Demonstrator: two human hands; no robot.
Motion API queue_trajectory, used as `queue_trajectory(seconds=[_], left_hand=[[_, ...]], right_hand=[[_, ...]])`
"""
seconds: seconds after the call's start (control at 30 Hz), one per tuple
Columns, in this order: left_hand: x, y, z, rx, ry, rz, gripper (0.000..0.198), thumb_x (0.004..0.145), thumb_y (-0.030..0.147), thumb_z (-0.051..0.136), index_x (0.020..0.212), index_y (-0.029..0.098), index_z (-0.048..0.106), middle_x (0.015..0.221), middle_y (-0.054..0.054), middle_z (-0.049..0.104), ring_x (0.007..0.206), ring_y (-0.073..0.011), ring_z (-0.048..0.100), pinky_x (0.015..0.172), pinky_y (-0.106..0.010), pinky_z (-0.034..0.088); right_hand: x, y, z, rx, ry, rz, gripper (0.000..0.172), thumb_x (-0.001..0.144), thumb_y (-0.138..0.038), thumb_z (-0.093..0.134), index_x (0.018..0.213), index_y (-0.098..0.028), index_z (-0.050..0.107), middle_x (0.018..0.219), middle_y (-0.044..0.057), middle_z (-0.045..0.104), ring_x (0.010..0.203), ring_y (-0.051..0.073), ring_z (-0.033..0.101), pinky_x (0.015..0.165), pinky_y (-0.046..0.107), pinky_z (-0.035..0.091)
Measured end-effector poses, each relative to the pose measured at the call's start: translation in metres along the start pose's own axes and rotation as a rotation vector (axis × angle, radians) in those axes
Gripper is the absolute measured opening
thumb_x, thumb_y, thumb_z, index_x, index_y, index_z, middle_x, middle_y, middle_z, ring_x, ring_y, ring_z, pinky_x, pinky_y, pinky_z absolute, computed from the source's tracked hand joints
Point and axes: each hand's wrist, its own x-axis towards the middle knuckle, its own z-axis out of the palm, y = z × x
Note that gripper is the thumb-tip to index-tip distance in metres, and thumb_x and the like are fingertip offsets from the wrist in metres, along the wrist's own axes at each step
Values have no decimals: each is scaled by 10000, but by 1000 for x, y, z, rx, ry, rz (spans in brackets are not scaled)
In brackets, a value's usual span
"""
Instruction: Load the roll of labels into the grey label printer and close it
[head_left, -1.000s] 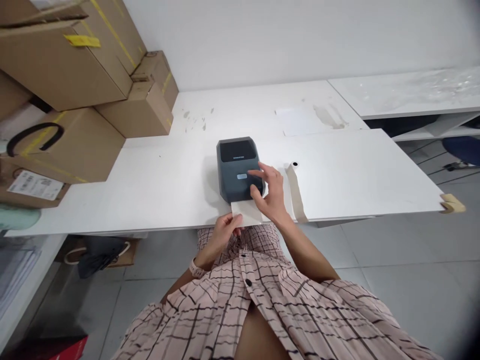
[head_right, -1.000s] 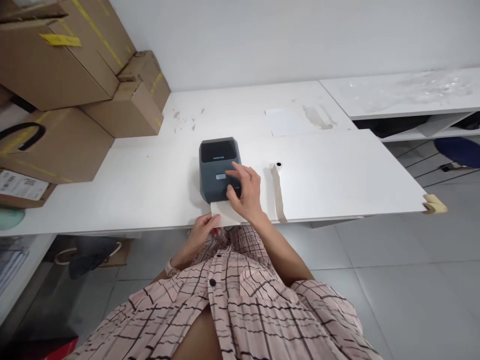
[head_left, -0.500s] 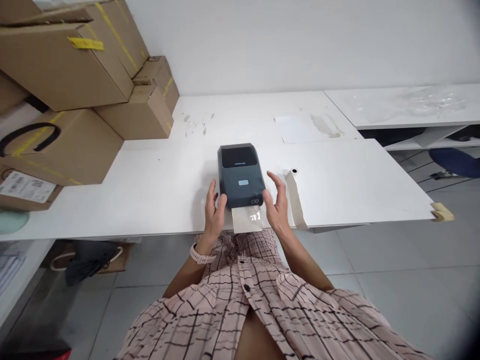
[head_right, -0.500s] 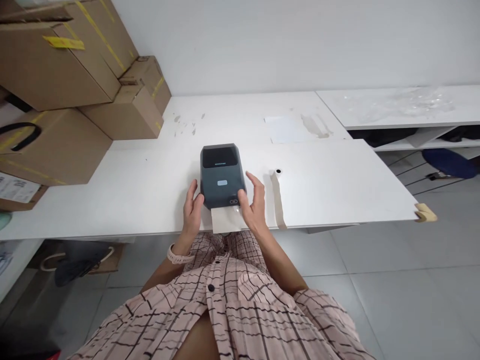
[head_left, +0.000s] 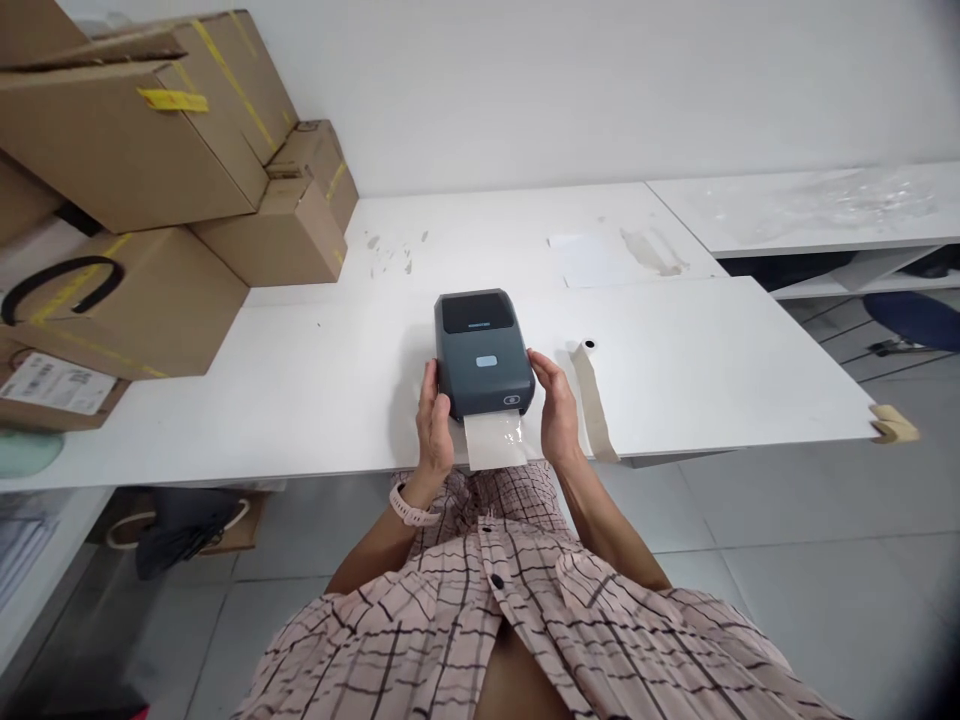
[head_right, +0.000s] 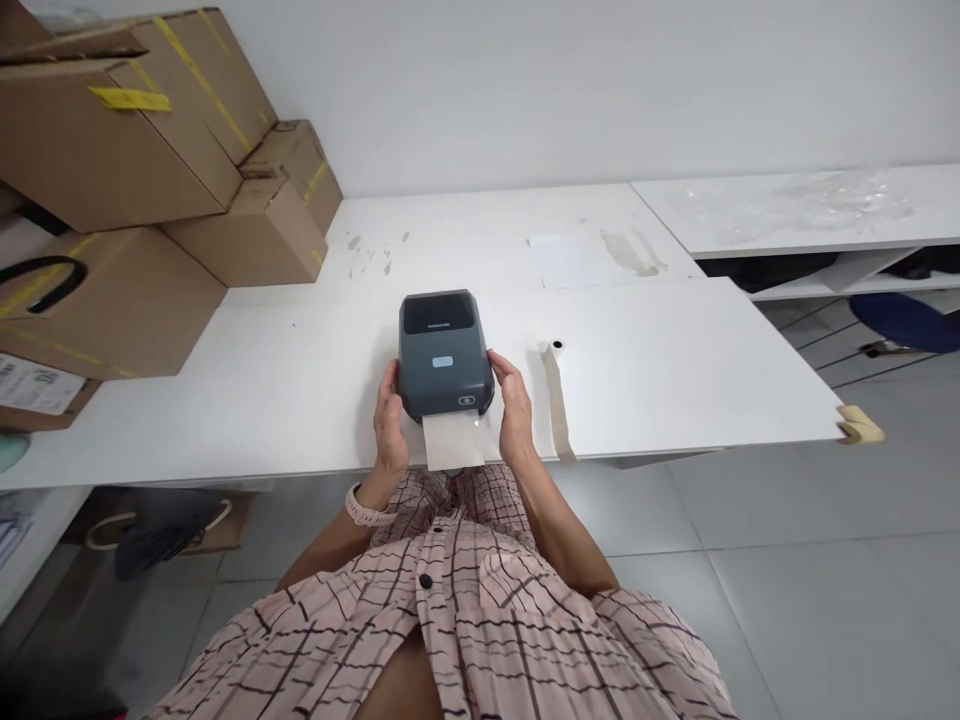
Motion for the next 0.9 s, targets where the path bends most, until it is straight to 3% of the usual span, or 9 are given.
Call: queue_trajectory(seconds=[0.13, 0.27, 0.4, 0.57, 0.67, 0.77, 0.9], left_hand=[[31, 25, -1, -41, 2, 100, 694, 982, 690, 455, 1593, 363, 413, 1701, -37, 408, 1614, -291, 308, 1327, -476, 291], [91, 49, -2, -15, -38, 191, 675, 925, 676, 601, 1516, 367, 495, 1660, -25, 471, 1596, -302, 348, 1317, -495, 290], [134, 41, -5, 44, -113, 181, 736, 843, 514, 771, 1502, 314, 510, 1682, -65, 440, 1605, -318, 325, 1312, -489, 283], [120, -2, -9, 238, -129, -43, 780, 817, 309, 726, 1553, 283, 467, 1694, -117, 411, 1601, -342, 328, 1279, -552, 322], [104, -15, -10, 321, -156, -114, 820, 804, 274, 699, 1581, 259, 437, 1680, -140, 428, 1569, -381, 379, 1221, -568, 399], [101, -9, -9, 437, -136, -160, 857, 808, 281, 679, 1613, 231, 389, 1623, -175, 498, 1445, -412, 529, 1144, -572, 461], [110, 13, -8, 785, -171, -256, 771, 840, 330, 620, 1573, 178, 439, 1383, -193, 692, 1257, -405, 659, 1050, -533, 502]], right_hand=[[33, -18, 5, 3, -48, -152, 504, 1060, -621, 370, 1403, -354, 624, 1539, 17, 604, 1502, 247, 497, 1313, 530, 331], [93, -38, 23, -191, -111, -280, 639, 1027, -743, 288, 1532, -402, 480, 1641, -8, 478, 1596, 268, 345, 1322, 562, 283], [151, -45, 47, -365, -127, -367, 773, 975, -834, 269, 1631, -423, 280, 1702, 4, 360, 1643, 311, 206, 1303, 623, 257], [204, -35, 62, -395, -152, -390, 823, 952, -854, 309, 1630, -388, 281, 1696, 39, 376, 1634, 327, 224, 1288, 642, 245], [230, -33, 63, -398, -194, -408, 831, 941, -851, 367, 1613, -368, 307, 1678, 45, 406, 1617, 325, 269, 1286, 638, 240], [237, -44, 62, -516, -219, -470, 855, 941, -810, 445, 1621, -314, 293, 1669, 86, 421, 1598, 345, 301, 1283, 633, 246], [205, -69, 56, -767, -247, -650, 808, 989, -660, 482, 1641, -236, 262, 1667, 151, 423, 1574, 383, 323, 1259, 638, 284]])
